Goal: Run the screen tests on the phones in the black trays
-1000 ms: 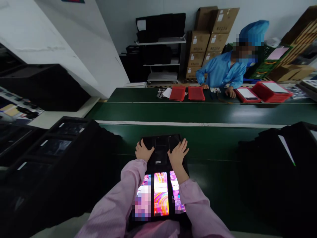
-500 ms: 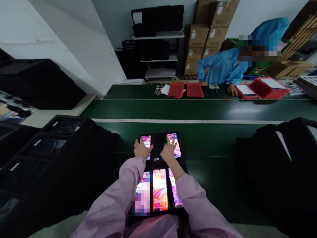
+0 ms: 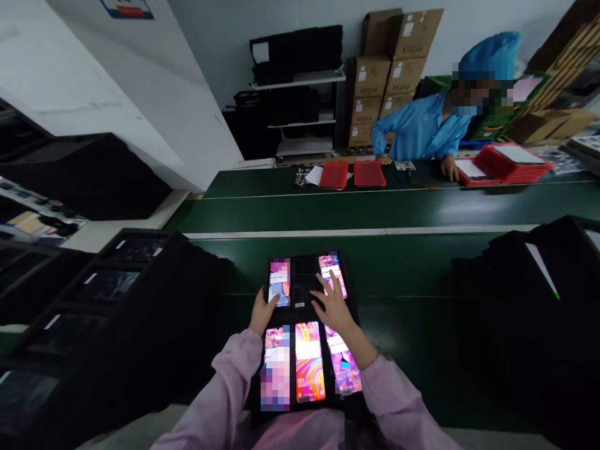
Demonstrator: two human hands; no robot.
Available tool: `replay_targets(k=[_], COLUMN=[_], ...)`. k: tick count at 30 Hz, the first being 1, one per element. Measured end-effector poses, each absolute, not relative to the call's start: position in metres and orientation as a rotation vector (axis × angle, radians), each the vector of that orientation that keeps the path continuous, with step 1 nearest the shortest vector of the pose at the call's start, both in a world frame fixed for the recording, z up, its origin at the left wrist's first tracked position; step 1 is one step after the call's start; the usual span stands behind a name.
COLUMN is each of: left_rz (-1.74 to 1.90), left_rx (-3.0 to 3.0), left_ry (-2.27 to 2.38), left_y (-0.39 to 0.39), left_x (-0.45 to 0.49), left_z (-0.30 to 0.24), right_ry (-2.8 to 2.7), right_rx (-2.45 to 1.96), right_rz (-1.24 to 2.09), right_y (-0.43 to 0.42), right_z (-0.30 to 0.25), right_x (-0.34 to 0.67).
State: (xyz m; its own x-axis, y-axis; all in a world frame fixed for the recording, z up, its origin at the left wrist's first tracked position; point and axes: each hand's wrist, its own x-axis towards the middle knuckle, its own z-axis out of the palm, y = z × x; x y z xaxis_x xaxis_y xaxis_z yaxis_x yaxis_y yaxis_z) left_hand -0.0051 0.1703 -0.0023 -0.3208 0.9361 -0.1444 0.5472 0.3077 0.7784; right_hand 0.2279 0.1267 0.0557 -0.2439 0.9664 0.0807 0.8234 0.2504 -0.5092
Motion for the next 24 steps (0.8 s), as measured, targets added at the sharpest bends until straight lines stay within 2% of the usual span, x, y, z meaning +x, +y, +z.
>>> replay_targets(k=[12, 18, 24], left_rz=[0.980, 0.975, 0.913], left_rx=[0.866, 0.834, 0.871], left_ry=[1.715, 1.689, 1.787], left_y=[0.164, 0.160, 0.179], left_x=[-0.009, -0.010, -0.018], left_z=[0.007, 0.004, 0.001], right_ry=[-2.278, -2.276, -2.010], right_rx=[-1.342, -1.413, -1.603], right_rz=[0.452, 0.381, 0.236], right_y=[0.151, 0.159, 0.165], right_z=[0.041, 0.028, 0.023], right_x=[0.220, 0.222, 0.246])
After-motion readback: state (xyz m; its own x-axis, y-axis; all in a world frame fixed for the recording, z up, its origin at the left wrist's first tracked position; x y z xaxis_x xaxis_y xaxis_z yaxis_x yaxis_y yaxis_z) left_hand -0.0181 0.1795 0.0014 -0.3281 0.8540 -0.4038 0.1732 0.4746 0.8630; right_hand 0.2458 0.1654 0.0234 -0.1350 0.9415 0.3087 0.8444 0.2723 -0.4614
